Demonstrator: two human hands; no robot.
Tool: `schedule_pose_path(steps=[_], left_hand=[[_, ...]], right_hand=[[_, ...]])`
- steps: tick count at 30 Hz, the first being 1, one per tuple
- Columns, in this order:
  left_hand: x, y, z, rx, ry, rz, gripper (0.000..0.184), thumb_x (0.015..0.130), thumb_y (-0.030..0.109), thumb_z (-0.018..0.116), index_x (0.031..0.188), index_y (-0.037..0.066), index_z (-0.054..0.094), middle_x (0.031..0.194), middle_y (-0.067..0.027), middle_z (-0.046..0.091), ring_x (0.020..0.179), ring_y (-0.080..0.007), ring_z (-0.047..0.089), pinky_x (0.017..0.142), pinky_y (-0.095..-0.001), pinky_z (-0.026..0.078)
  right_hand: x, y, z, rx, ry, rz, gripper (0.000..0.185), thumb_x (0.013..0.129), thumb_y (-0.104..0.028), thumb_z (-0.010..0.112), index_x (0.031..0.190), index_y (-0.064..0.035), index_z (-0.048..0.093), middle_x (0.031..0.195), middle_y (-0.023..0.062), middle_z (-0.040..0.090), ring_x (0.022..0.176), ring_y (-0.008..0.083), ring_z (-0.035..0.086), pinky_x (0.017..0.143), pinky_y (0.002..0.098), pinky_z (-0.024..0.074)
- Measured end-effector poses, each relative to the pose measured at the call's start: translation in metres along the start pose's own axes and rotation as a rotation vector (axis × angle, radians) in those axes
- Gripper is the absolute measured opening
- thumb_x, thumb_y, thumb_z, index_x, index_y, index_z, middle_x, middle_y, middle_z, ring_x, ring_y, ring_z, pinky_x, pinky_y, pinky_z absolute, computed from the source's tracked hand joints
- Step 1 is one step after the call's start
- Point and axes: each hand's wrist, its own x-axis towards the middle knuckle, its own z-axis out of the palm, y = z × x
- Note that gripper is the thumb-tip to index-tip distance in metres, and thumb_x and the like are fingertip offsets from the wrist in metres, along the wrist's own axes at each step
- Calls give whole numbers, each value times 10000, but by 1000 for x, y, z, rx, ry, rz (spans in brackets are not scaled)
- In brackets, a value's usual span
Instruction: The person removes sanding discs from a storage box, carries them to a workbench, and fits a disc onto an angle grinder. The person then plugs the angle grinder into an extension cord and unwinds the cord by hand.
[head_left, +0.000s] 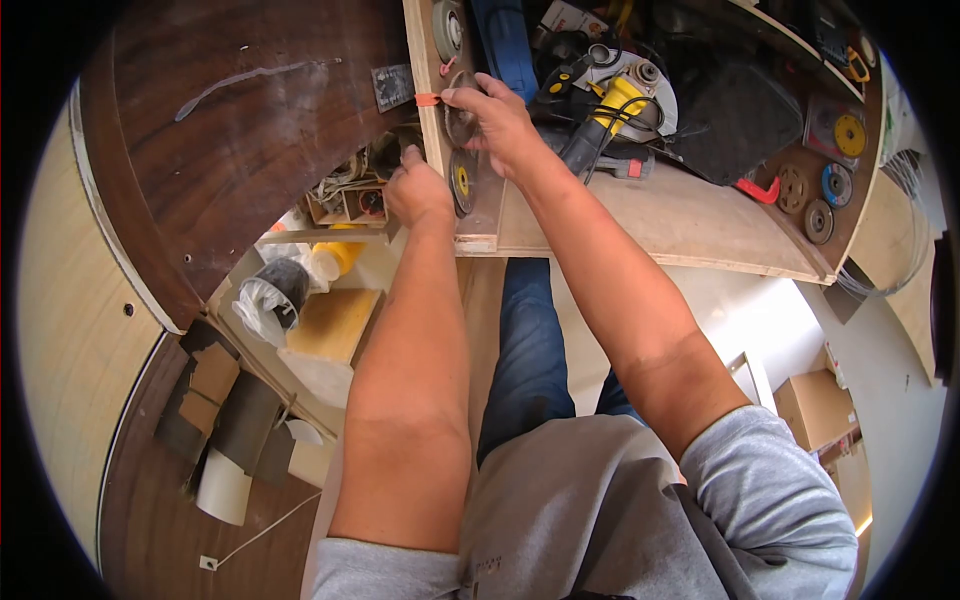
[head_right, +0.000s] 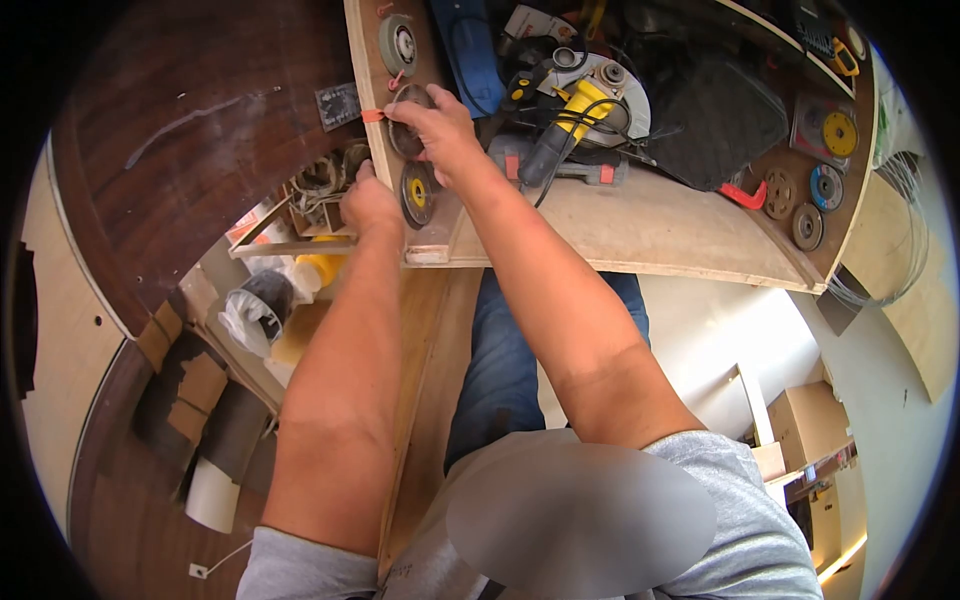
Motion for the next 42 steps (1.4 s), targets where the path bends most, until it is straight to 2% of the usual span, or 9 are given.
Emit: schedule_pose_path(steps=[3,6,10,14,18,21,27,37,42], left_hand=[[-2,-1,-1,-10,-5,5,605,956,473,484,1054,-68,738,1152,-304,682,1117,-440,632,990,-449,459],[3,-3,3,-73,-6,2,605,958,469,483,1057,-72,736,1157,-304,680,1118,-441,631,991,-448,458],[4,-5,3,-90,-9,31,605,962,469,480,1059,-70,735,1156,-293,684,1120,-440,630,990,-448,457],[13,-15,11,-97,2,26,602,961,474,481,1054,-62,739,1150,-291,686,1117,-438,634,984,-452,462],[17,-19,13,-89,-4,21,593,962,471,482,1047,-54,743,1144,-292,686,1109,-436,638,975,-454,469],[19,-20,13,-87,-25,22,585,963,467,483,1048,-49,744,1140,-288,688,1107,-433,640,975,-454,471],[15,-17,10,-48,-12,68,569,962,455,480,1033,-40,750,1129,-275,695,1102,-434,638,973,-464,467],[10,-14,7,9,9,113,572,962,451,468,1015,-45,748,1123,-262,699,1098,-444,631,970,-474,464],[11,-13,8,-19,23,93,566,961,446,473,1004,-44,752,1105,-267,701,1083,-447,639,956,-472,471]], right_hand=[[3,11,-14,37,25,11,905,734,-302,860,1467,-10,415,1184,110,649,1012,190,624,729,375,507],[8,23,-17,-40,86,18,729,776,-336,853,1358,-66,507,1087,49,672,915,154,645,650,325,501],[15,17,-17,120,74,131,448,924,-355,739,1245,-114,542,1093,45,665,984,190,652,766,398,539],[35,19,-18,447,25,192,232,1019,-238,606,1196,-95,562,1139,71,658,1042,263,657,887,548,538],[60,46,-30,638,63,112,126,1029,-159,576,1110,-70,612,1093,91,683,1023,263,673,922,508,544],[61,50,-35,655,173,57,120,1025,-170,601,1056,-63,646,1042,105,714,980,253,698,920,463,560],[27,44,-56,641,45,61,184,992,-238,677,1032,-60,653,987,89,722,903,232,703,877,403,576],[7,68,-76,427,156,10,116,991,-72,628,1084,-2,629,992,84,696,886,192,677,829,340,574],[6,56,-76,300,178,10,161,1015,-75,578,1141,8,636,1027,88,698,900,185,674,813,343,578]])
